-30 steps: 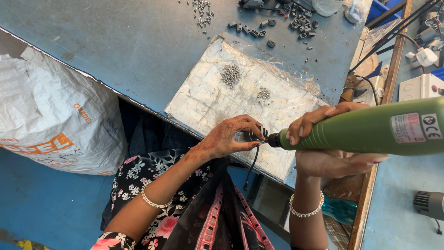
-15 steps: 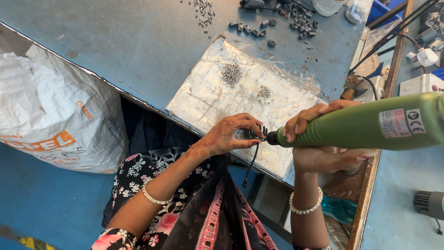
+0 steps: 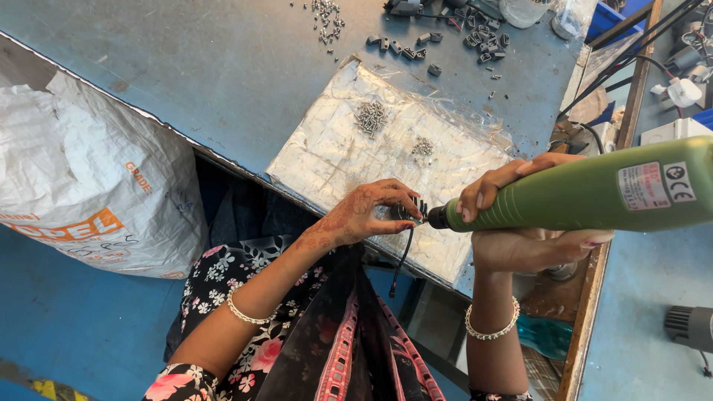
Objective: The person assembles small electrical components on a workbench. They place washers and screws into a cylindrical housing, then use a green heat gun to apply heat to the assembly. The person repeats this process with multiple units, handling washers, screws, and housings one at a time.
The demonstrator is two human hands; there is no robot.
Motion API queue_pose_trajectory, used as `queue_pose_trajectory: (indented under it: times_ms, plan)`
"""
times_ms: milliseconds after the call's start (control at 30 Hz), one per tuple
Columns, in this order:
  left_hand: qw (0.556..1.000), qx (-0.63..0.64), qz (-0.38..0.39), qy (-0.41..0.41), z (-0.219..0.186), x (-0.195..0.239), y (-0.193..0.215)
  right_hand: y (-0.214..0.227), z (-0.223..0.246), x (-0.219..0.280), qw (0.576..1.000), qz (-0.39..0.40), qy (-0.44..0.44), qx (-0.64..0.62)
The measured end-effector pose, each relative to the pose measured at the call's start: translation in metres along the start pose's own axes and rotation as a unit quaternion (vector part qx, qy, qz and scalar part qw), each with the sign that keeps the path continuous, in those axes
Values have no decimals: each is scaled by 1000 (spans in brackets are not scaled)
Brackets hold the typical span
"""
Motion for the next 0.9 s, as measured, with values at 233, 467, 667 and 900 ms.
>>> queue_pose_trajectory:
  times_ms: [233,467,667,900]
  plan:
    - [1000,8,0,8,-1,1,0,1,-2,0,1000,-28,-1,11]
    - [1000,12,-1,18,0,1,1,1,-1,4,999,-36,-4,4]
    - [1000,5,2,9,-1,0,0,5,-7,5,999,-11,-16,-27]
    - [1000,6,-5,4,-1,1,1,10,-5,4,998,-69,-8,11]
Point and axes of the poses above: each hand's wrist, its own x-axis away from the middle knuckle, its own y-axis out of the back of the hand, z = x × y, the point moved 6 cm from there along -x, towards the middle knuckle, and after that the axes turned 13 degrees about -y, right-handed, at the moved point
